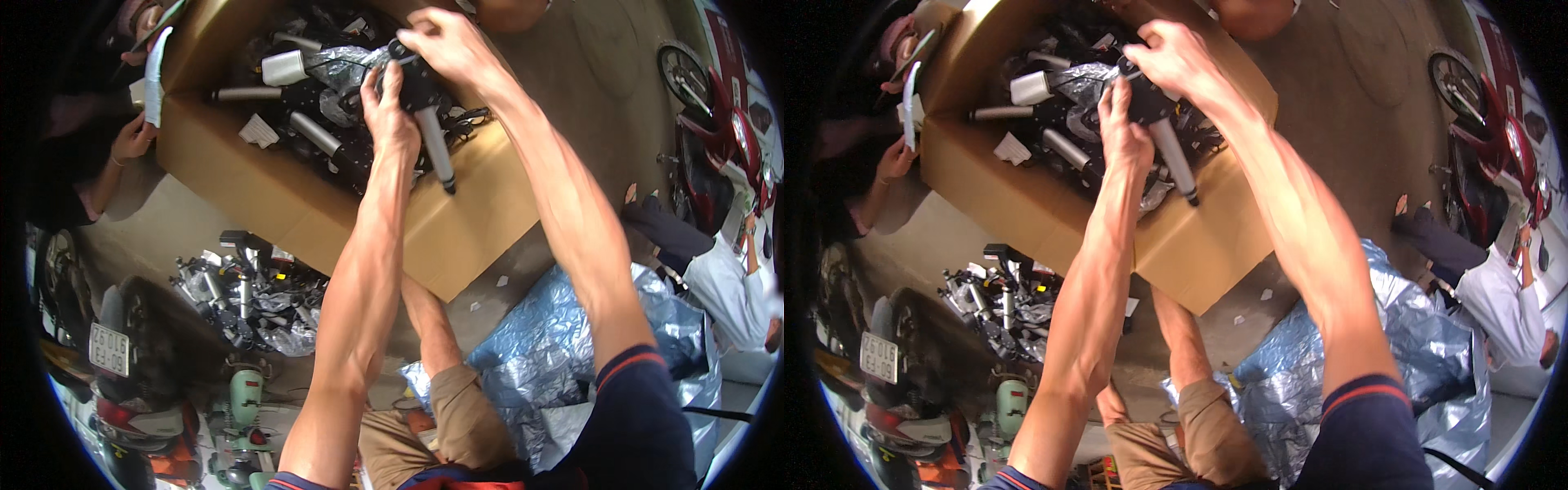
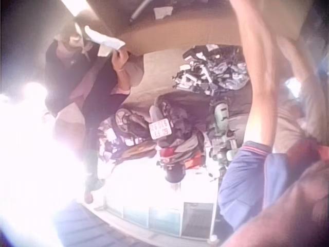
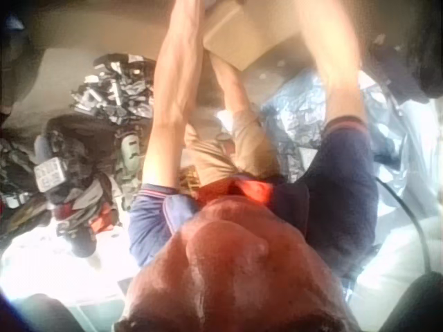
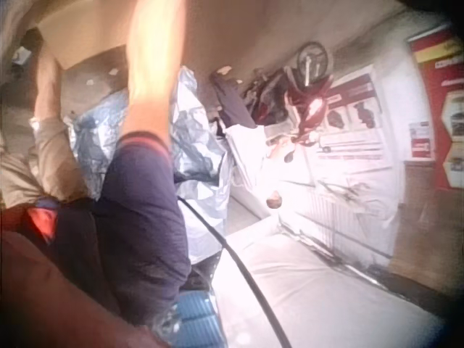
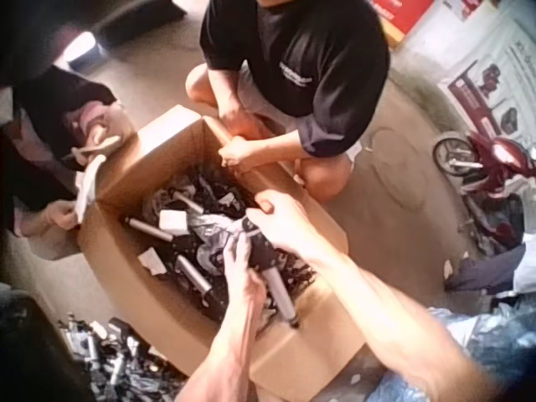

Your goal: The person sorts small electronic components and accessories from a cardboard box, unwrapping items from plastic and placing them into a pile on the floor. The person handles power adapters, cables, and cylindrical devices one at a time.

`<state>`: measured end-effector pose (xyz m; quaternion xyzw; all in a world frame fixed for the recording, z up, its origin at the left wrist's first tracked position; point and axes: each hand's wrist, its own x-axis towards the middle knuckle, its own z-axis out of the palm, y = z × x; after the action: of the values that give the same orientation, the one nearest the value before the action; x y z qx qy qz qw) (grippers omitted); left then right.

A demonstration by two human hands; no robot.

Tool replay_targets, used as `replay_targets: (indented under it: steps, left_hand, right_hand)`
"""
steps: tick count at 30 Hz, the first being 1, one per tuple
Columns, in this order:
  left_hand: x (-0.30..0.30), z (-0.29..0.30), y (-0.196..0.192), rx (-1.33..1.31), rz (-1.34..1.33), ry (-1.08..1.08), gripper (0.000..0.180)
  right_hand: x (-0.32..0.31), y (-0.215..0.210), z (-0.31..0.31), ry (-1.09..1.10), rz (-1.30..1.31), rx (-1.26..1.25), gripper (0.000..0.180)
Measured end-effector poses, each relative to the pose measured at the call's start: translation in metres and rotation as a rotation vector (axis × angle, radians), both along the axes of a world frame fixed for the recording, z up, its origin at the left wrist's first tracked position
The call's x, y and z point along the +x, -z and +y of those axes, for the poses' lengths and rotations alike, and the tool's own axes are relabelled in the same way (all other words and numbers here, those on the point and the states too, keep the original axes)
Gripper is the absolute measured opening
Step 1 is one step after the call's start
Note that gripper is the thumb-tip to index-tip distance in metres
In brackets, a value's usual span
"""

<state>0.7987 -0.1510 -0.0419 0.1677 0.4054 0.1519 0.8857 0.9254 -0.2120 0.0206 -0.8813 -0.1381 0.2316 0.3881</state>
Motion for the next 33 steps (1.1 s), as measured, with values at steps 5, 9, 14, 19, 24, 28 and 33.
replay_targets:
  steps: [5,9,14,19,24,28,33]
  left_hand:
    - [0.068,-0.036,0.042,0.148,0.098,0.144,0.077]
    - [0.054,-0.038,0.038,0.237,0.130,0.189,0.079]
    - [-0.045,-0.019,0.004,0.248,0.329,0.349,0.040]
    - [-0.188,0.007,-0.041,0.956,0.396,0.605,0.041]
    - [-0.354,0.043,-0.076,0.423,0.606,0.383,0.030]
    - [-0.620,0.076,-0.005,0.472,1.604,0.399,0.038]
    - [-0.732,0.098,0.052,0.471,1.892,0.496,0.112]
  right_hand:
    - [-0.048,0.060,-0.075,0.241,0.321,-0.008,0.079]
    - [-0.038,0.093,-0.082,0.128,0.048,-0.220,0.062]
    - [-0.051,0.122,-0.094,0.035,-0.558,-0.281,0.062]
    - [-0.031,0.200,-0.084,0.069,-0.216,-0.532,0.019]
    - [0.040,0.175,-0.125,-0.419,-0.208,-1.039,0.027]
    - [-0.083,0.080,-0.006,-0.157,-0.666,-0.465,0.034]
    - [-0.396,-0.011,0.087,-0.553,0.635,-0.283,0.031]
